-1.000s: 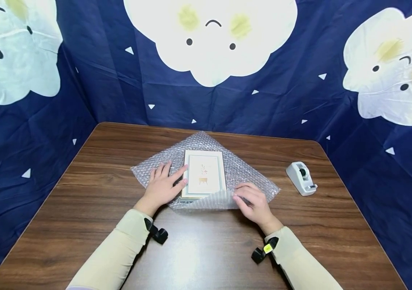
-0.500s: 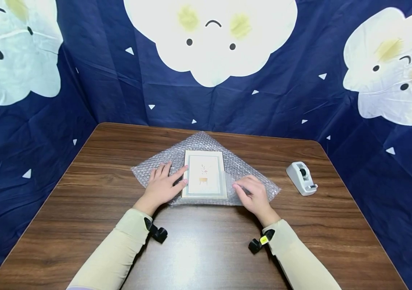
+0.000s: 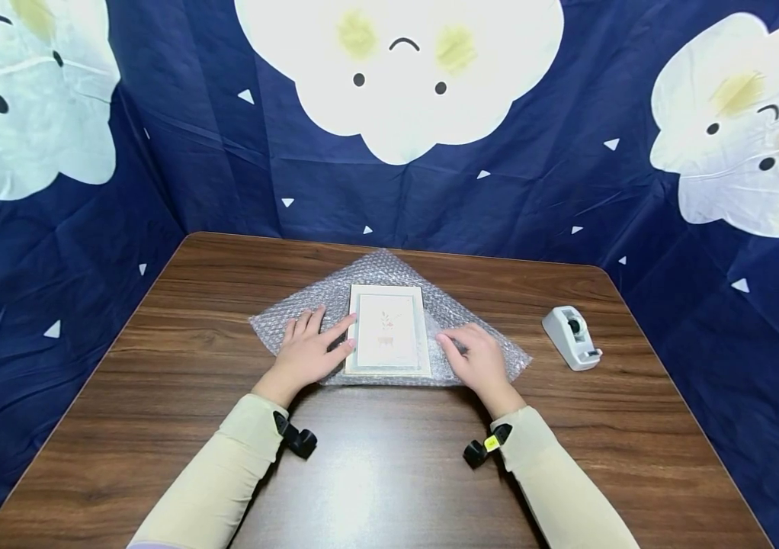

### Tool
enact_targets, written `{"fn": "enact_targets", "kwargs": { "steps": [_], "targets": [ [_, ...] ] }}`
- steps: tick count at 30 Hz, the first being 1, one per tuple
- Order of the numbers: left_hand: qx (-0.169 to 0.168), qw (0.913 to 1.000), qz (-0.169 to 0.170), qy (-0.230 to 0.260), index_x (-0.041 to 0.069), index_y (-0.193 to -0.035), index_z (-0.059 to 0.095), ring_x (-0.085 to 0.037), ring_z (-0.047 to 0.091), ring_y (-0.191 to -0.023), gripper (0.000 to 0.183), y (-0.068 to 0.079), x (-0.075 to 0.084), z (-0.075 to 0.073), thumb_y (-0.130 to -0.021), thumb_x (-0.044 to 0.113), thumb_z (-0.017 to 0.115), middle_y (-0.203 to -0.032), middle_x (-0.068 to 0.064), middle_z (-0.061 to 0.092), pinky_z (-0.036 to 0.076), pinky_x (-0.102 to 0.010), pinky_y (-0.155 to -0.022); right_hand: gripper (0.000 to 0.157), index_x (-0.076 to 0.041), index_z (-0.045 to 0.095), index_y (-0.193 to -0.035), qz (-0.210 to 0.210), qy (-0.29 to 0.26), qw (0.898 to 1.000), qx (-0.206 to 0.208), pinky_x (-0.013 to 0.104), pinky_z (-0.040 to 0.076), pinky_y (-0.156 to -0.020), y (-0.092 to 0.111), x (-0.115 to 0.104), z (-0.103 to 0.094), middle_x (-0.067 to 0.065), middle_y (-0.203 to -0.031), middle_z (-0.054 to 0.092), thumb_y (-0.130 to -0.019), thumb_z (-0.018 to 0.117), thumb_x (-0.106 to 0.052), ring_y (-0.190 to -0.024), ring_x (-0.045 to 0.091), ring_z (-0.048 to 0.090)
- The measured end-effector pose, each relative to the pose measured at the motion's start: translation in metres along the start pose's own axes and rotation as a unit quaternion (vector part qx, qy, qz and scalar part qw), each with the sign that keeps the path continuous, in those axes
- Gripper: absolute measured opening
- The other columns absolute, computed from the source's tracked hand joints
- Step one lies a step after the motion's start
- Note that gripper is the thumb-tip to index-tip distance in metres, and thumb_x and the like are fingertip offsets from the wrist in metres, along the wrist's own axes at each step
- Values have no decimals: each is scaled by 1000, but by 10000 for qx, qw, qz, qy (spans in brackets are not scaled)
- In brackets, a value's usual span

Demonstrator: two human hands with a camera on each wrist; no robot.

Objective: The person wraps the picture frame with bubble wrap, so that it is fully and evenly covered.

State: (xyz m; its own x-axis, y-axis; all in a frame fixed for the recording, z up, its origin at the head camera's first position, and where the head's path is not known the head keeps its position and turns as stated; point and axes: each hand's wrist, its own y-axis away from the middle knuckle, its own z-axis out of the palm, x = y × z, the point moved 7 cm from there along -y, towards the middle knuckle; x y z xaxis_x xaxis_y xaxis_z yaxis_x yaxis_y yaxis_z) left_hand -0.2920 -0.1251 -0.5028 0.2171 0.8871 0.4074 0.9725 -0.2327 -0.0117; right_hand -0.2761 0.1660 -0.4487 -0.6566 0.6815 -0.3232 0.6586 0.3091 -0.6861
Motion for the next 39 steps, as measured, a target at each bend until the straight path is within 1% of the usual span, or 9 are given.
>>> {"fn": "enact_targets", "kwargs": {
  "steps": [6, 11, 14, 21, 25, 29, 32, 36, 39],
  "targets": [
    [-33, 10000, 12, 73, 42, -159, 30, -47, 6, -152, 62, 0, 1, 0, -102, 65, 35, -166, -23, 14, 1, -68, -118, 24, -16, 81, -99, 545, 766, 9934, -655, 46, 58, -73, -6, 3, 9, 2, -100, 78, -96, 67, -34, -91, 24, 72],
    [-40, 9999, 24, 123, 41, -159, 31, -48, 6, -152, 61, 1, 2, -1, -102, 64, 35, -166, -23, 14, 0, -68, -117, 27, -20, 80, -104, 1092, 1150, 9799, -1211, 50, 57, -73, -8, 5, 19, 1, -105, 78, -98, 63, -39, -96, 27, 72],
    [-67, 9999, 20, 120, 41, -159, 31, -47, 6, -152, 61, 0, 2, -1, -102, 64, 35, -166, -23, 14, 0, -67, -118, 26, -22, 80, -106, 1324, 1251, 9728, -1431, 50, 57, -72, -7, 8, 24, 1, -105, 78, -98, 63, -40, -95, 29, 73],
    [-29, 9997, 19, 226, 43, -158, 32, -47, 5, -152, 62, -1, 0, 1, -102, 68, 28, -167, -22, 13, -1, -68, -117, 19, -23, 81, -100, 1437, 1162, 9724, -1422, 47, 56, -66, -6, 11, 29, -1, -100, 78, -96, 68, -36, -88, 27, 74],
    [-34, 9997, -24, 233, 44, -157, 32, -48, 4, -152, 71, -2, -1, 1, -96, 78, 28, -167, -21, 13, -2, -69, -117, 21, -23, 81, -100, 1571, 1090, 9705, -1467, 48, 56, -68, -5, 13, 30, -2, -101, 78, -96, 67, -38, -90, 27, 73],
    [-100, 9998, -92, 172, 44, -158, 31, -49, 4, -152, 84, -3, 1, 0, -86, 88, 34, -167, -22, 12, -2, -69, -117, 22, -23, 81, -101, 1673, 1029, 9686, -1525, 49, 56, -69, -5, 14, 31, -1, -102, 78, -96, 66, -39, -91, 27, 73],
    [-126, 9998, -115, 80, 44, -158, 30, -48, 4, -152, 89, -3, 3, 0, -82, 90, 38, -167, -22, 13, -1, -70, -116, 23, -23, 81, -101, 1736, 1011, 9669, -1577, 50, 56, -70, -6, 15, 31, -2, -102, 78, -96, 65, -39, -92, 27, 73],
    [-116, 9999, -87, -15, 43, -158, 30, -48, 5, -151, 91, -2, 4, -1, -81, 88, 46, -166, -23, 13, 0, -71, -116, 24, -24, 80, -100, 1833, 985, 9634, -1687, 49, 55, -69, -6, 15, 32, -2, -98, 77, -97, 64, -41, -89, 26, 72],
    [-123, 9999, -93, 18, 42, -159, 30, -49, 4, -151, 91, -3, 4, 0, -81, 86, 50, -166, -23, 13, -1, -71, -115, 24, -24, 79, -99, 1908, 980, 9602, -1788, 46, 54, -65, -7, 16, 33, -2, -91, 75, -96, 62, -41, -82, 24, 70]
  ]
}}
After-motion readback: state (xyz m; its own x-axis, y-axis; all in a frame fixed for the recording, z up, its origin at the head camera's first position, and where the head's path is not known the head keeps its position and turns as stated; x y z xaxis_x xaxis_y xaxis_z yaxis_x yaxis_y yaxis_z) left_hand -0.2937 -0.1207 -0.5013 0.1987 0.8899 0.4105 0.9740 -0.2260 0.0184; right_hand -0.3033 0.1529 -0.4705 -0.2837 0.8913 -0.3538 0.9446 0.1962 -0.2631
